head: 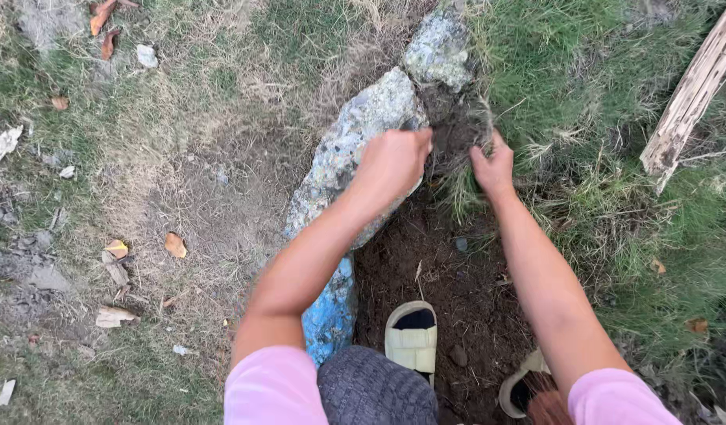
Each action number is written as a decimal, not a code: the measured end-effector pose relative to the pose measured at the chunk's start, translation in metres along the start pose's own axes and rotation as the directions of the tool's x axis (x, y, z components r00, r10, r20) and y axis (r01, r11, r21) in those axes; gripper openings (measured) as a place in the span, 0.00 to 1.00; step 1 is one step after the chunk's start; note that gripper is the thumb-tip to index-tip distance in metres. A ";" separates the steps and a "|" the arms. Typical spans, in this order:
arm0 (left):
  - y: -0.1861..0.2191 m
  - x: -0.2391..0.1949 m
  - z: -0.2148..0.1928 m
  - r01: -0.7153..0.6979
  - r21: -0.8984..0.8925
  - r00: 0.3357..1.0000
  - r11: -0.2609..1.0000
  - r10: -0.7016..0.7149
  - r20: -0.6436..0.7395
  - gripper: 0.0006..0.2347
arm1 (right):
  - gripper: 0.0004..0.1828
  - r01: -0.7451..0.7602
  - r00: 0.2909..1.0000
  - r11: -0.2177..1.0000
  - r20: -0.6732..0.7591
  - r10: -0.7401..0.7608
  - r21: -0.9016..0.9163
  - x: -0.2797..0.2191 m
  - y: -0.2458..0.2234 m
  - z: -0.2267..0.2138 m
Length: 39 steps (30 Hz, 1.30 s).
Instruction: The person removes grass and weeds from the soil around large rocks using a flat metal tool and their hands.
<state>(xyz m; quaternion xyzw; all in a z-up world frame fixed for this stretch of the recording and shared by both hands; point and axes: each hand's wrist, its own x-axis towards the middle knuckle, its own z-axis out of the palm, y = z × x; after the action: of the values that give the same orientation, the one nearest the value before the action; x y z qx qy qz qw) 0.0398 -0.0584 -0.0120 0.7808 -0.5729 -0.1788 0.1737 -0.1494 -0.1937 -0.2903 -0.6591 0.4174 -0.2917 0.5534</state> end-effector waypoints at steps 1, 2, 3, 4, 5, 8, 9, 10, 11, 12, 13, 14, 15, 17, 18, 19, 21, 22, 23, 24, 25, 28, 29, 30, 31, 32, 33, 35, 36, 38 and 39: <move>-0.013 0.010 0.012 -0.028 -0.065 0.997 0.998 0.024 -0.068 0.09 | 0.16 0.062 0.998 0.984 -0.015 -0.060 0.169 0.006 0.013 0.000; -0.023 0.018 0.023 -0.061 -0.127 0.990 0.990 0.043 -0.136 0.11 | 0.14 0.033 0.999 0.975 -0.018 -0.029 0.220 0.011 0.026 -0.001; -0.029 0.021 0.032 -0.052 -0.159 0.992 0.986 0.033 -0.119 0.11 | 0.12 0.000 1.000 0.964 -0.024 0.006 0.267 0.013 0.038 -0.004; -0.033 0.019 0.034 -0.042 -0.191 0.995 0.981 0.022 -0.101 0.11 | 0.10 -0.031 0.999 0.949 -0.028 0.041 0.314 0.015 0.051 -0.008; -0.036 0.011 0.031 -0.023 -0.220 0.996 0.975 0.004 -0.087 0.12 | 0.09 -0.045 0.998 0.936 -0.020 0.056 0.348 0.017 0.062 -0.009; -0.026 -0.019 0.000 -0.003 -0.089 0.999 0.996 0.000 -0.034 0.11 | 0.07 -0.074 0.995 0.888 -0.023 0.095 0.453 0.026 0.087 -0.014; -0.020 -0.027 -0.011 -0.042 -0.093 0.998 0.995 0.037 -0.052 0.11 | 0.08 -0.085 0.994 0.871 -0.021 0.109 0.484 0.026 0.094 -0.017; -0.012 -0.030 -0.018 -0.081 -0.097 0.995 0.992 0.074 -0.071 0.11 | 0.09 -0.096 0.992 0.852 -0.019 0.124 0.514 0.026 0.098 -0.020; -0.006 -0.029 -0.024 -0.127 -0.092 0.989 0.988 0.119 -0.089 0.10 | 0.09 -0.099 0.992 0.854 -0.016 0.125 0.511 0.028 0.100 -0.020; 0.003 -0.021 -0.021 -0.078 -0.061 0.997 0.995 0.077 -0.031 0.10 | 0.09 -0.102 0.992 0.856 -0.012 0.126 0.507 0.029 0.099 -0.019; 0.012 -0.007 -0.012 -0.031 -0.028 0.999 0.999 0.031 0.024 0.10 | 0.09 -0.105 0.992 0.859 -0.009 0.127 0.502 0.030 0.097 -0.017; 0.018 0.001 0.001 0.015 0.007 0.997 1.000 -0.016 0.077 0.09 | 0.09 -0.087 0.993 0.842 -0.023 0.117 0.533 0.028 0.094 -0.014; 0.020 0.006 0.017 -0.004 0.026 0.999 1.000 0.003 0.047 0.09 | 0.10 -0.061 0.994 0.825 -0.038 0.099 0.562 0.027 0.089 -0.012; 0.018 0.007 0.052 -0.037 0.061 0.999 0.997 0.037 -0.004 0.08 | 0.11 -0.043 0.993 0.836 -0.069 0.097 0.547 0.018 0.077 -0.011; 0.012 0.006 0.066 -0.064 0.076 0.998 0.995 0.065 -0.013 0.09 | 0.11 -0.053 0.990 0.862 -0.085 0.111 0.504 0.008 0.070 -0.008; 0.005 0.001 0.075 -0.085 0.093 0.996 0.992 0.088 -0.028 0.09 | 0.12 -0.061 0.989 0.886 -0.095 0.117 0.460 0.002 0.063 -0.006; -0.004 -0.012 0.083 -0.161 0.157 0.985 0.974 0.168 -0.029 0.13 | 0.12 -0.021 0.997 0.900 -0.060 0.052 0.434 -0.019 0.048 -0.013; -0.006 -0.020 0.081 -0.217 0.202 0.974 0.955 0.224 -0.013 0.15 | 0.12 0.001 0.999 0.906 -0.046 0.021 0.423 -0.026 0.040 -0.018; -0.006 -0.030 0.077 -0.269 0.237 0.962 0.933 0.273 0.017 0.17 | 0.13 -0.001 0.999 0.939 -0.048 0.019 0.343 -0.039 0.034 -0.027; -0.006 -0.038 0.070 -0.276 0.230 0.960 0.933 0.279 0.019 0.17 | 0.14 -0.004 0.999 0.966 -0.050 0.017 0.260 -0.049 0.027 -0.036; -0.004 -0.041 0.059 -0.284 0.231 0.957 0.931 0.290 0.009 0.17 | 0.15 0.008 0.999 0.984 -0.051 0.001 0.175 -0.050 0.018 -0.045; -0.003 -0.055 0.020 -0.199 0.156 0.973 0.967 0.214 -0.082 0.16 | 0.17 0.157 0.978 0.962 -0.096 -0.183 -0.225 -0.060 -0.013 -0.061; -0.004 -0.058 0.007 -0.162 0.120 0.977 0.979 0.177 -0.117 0.15 | 0.15 0.150 0.971 0.923 -0.124 -0.205 -0.353 -0.061 -0.024 -0.059; -0.002 -0.061 -0.004 -0.133 0.144 0.980 0.981 0.152 -0.131 0.15 | 0.13 0.135 0.962 0.869 -0.149 -0.231 -0.475 -0.062 -0.035 -0.055; -0.001 -0.065 -0.015 -0.102 0.167 0.981 0.981 0.127 -0.146 0.15 | 0.12 0.114 0.951 0.800 -0.169 -0.260 -0.588 -0.062 -0.047 -0.048; 0.001 -0.066 -0.023 -0.071 0.189 0.982 0.979 0.102 -0.161 0.15 | 0.16 0.215 0.919 0.790 -0.154 -0.362 -0.575 -0.062 -0.058 -0.039; 0.004 -0.069 -0.029 -0.065 0.184 0.981 0.981 0.097 -0.166 0.15 | 0.19 0.313 0.877 0.766 -0.139 -0.460 -0.562 -0.060 -0.069 -0.027; 0.009 -0.071 -0.037 -0.055 0.174 0.980 0.983 0.087 -0.179 0.14 | 0.27 0.421 0.858 0.771 -0.066 -0.509 -0.478 -0.055 -0.086 -0.002; 0.011 -0.071 -0.039 -0.051 0.174 0.982 0.983 0.081 -0.170 0.14 | 0.32 0.426 0.884 0.808 -0.002 -0.467 -0.408 -0.052 -0.092 0.010; 0.015 -0.070 -0.040 -0.038 0.173 0.986 0.984 0.065 -0.151 0.14 | 0.27 0.329 0.912 0.748 -0.012 -0.410 -0.577 -0.044 -0.096 0.038; 0.016 -0.069 -0.039 -0.041 0.170 0.986 0.985 0.067 -0.152 0.14 | 0.28 0.275 0.924 0.706 -0.024 -0.382 -0.652 -0.041 -0.095 0.048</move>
<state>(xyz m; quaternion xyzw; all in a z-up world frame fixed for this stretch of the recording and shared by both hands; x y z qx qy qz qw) 0.0259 0.0051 0.0357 0.7883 -0.5914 -0.0636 0.1574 -0.1071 -0.1305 -0.2056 -0.8457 0.4090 -0.2777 0.2008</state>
